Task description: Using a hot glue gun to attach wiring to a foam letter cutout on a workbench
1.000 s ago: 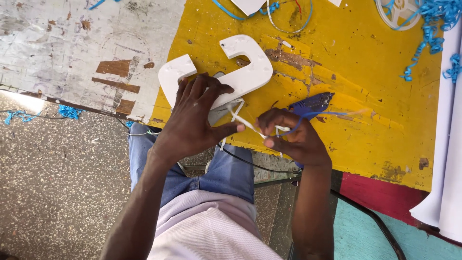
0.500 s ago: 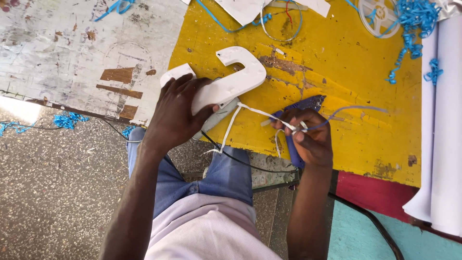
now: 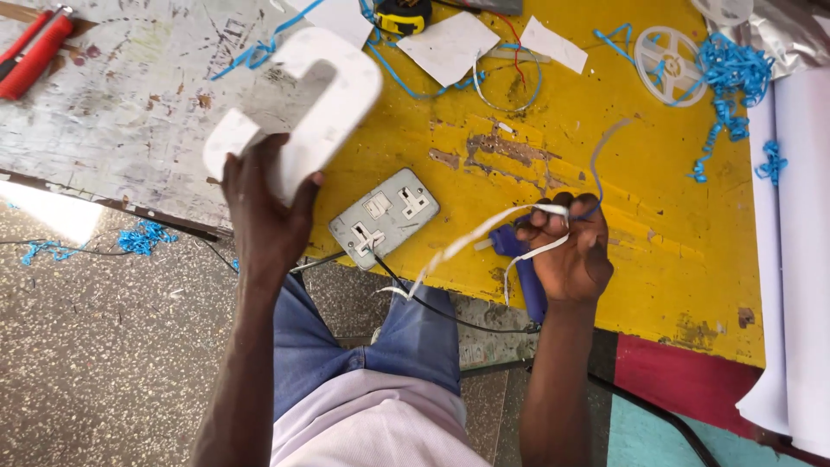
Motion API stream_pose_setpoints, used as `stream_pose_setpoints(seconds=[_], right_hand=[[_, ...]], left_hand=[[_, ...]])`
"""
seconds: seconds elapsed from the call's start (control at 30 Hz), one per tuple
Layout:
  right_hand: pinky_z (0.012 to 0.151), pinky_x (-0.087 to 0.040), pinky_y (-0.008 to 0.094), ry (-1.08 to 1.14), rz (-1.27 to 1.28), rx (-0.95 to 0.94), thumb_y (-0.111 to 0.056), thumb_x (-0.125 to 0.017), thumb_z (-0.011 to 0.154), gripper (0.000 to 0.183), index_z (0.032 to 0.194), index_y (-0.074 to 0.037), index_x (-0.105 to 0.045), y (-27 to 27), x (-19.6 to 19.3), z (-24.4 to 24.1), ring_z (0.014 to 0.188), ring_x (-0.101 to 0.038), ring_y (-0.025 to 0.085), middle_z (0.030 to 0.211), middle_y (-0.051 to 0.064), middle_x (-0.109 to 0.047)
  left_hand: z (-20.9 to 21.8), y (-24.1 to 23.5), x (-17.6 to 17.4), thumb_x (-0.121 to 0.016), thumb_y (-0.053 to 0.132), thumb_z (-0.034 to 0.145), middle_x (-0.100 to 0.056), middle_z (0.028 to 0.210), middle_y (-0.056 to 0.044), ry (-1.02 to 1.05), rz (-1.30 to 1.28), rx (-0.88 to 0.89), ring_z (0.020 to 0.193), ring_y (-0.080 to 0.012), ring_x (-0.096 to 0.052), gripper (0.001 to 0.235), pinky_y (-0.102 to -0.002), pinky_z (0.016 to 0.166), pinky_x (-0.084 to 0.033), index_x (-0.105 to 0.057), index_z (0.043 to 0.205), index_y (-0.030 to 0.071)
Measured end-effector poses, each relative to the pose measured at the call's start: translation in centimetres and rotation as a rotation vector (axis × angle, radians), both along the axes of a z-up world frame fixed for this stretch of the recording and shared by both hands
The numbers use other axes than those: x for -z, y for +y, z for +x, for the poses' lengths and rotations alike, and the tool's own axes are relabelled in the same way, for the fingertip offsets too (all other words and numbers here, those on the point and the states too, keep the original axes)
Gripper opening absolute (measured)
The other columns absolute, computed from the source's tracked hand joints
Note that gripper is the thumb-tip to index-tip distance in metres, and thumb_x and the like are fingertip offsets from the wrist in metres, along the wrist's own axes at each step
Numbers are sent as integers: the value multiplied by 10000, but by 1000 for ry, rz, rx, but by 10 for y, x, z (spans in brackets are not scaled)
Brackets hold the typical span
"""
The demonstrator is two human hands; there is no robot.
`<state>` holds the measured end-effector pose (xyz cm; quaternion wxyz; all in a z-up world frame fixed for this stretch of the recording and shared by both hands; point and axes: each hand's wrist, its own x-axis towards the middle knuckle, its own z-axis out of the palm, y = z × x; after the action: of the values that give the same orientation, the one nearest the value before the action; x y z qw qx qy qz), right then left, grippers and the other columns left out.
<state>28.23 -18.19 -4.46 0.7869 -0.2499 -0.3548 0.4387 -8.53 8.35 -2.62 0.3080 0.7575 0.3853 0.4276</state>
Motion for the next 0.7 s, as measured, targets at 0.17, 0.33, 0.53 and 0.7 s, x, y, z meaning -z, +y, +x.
stream_pose_setpoints(seconds=[0.17,0.33,0.53,0.7], right_hand=[[932,-704,490,-913,-632,256,-253,-805,1041,717,1633,25,-510,45,-77,-46,1295,-725,454,1341,334,-735],[1029,-594,648,-1707,-846,369,-264,-793,1066,521,1496,14,-700,69,-99,-38,1252,-717,487,1294,262,-764],[922,-630,508,-1384,-579,731,-126,-721,1171,330,1455,40,-739,75,-99,-75,1178,-747,418,1209,228,-773],[913,-688,398,-776,-674,205,-388,-506,1196,504,1105,-62,-879,91,-54,-157,888,-893,253,880,145,-892]], left_hand=[[-12,3,-2,-868,291,1086,-714,1482,-161,2,49,-70,1474,-473,-593,541,-701,1359,-149,-618,1527,101],[-15,4,23,-888,313,1060,-728,1470,-126,59,104,-133,1493,-395,-587,557,-634,1377,-162,-654,1518,97],[-19,-3,30,-906,262,1000,-740,1456,-138,92,87,-203,1492,-398,-588,595,-619,1392,-168,-658,1514,94],[-20,-14,23,-928,279,1000,-731,1468,-131,-111,145,-212,1475,-394,-615,580,-588,1396,-256,-671,1472,61]])
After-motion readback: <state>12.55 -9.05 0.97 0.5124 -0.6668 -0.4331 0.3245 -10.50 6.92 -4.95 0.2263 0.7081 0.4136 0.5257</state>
